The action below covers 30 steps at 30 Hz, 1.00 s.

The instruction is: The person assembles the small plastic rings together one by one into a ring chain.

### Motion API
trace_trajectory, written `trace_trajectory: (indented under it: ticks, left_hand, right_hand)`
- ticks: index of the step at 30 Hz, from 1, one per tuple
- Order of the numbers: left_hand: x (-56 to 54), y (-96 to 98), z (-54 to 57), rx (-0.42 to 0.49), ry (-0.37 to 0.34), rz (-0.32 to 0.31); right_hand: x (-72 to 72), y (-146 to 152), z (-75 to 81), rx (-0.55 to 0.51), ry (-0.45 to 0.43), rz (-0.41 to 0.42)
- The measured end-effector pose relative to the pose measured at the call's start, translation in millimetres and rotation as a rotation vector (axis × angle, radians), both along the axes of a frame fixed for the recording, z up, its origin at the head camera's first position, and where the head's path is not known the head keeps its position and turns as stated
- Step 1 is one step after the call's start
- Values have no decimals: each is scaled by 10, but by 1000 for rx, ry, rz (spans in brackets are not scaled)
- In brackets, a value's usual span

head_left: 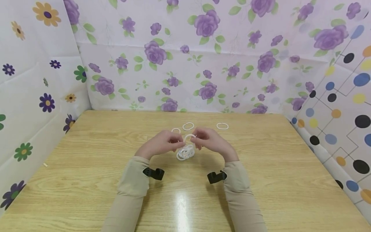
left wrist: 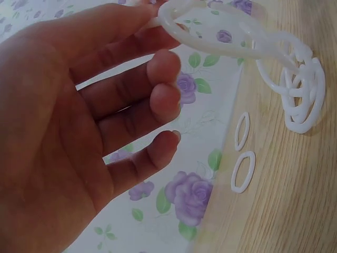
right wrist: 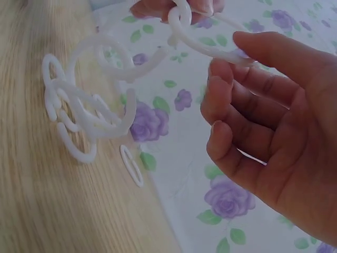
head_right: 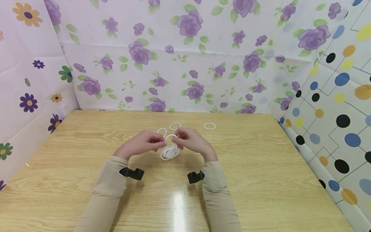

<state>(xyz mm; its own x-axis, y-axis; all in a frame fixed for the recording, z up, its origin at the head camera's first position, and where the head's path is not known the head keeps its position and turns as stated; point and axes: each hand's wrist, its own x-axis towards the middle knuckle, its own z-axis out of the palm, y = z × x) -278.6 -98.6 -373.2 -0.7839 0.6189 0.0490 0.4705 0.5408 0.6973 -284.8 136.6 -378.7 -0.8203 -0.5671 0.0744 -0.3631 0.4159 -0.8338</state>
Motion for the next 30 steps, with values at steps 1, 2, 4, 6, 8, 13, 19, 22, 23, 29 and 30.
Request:
trace_trajectory:
  ticks: [1, 2, 4, 6, 8, 13, 19, 22, 23, 29, 30]
  left_hand:
    - [-3, -2, -4, -3, -1, -5]
    - [-4, -6, -6, -5, -2, -6]
    - [-7, -22, -11, -7, 0, 8]
    - [-7, -41, -10, -4, 0, 34]
    - [-8, -56, -6, 9, 4, 59]
    - [-13, -56, 5, 36, 14, 89]
    - [-15, -54, 37, 40, 28, 96]
    - [-21, -63, 33, 38, 31, 86]
    - [-21, -65, 31, 38, 31, 82]
    - [-4, -60, 14, 50, 36, 64]
    - [-2, -59, 13, 53, 37, 64]
  right_hand:
    - [-7, 5, -12, 1, 1, 6]
    - [-14, 7, -24, -2, -2, 12]
    - [-24, 2, -43, -7, -15, 28]
    - [-35, -14, -64, -14, -36, 47]
    - [-44, -34, -86, -19, -56, 56]
    - [-56, -81, -155, -24, -87, 78]
    - [-60, -93, -143, -71, -132, 77]
    - [-56, -84, -114, -96, -138, 55]
    - [-53, -82, -110, -101, -141, 50]
    - [-41, -62, -129, -113, -169, 42]
    - [-39, -57, -133, -110, -169, 44]
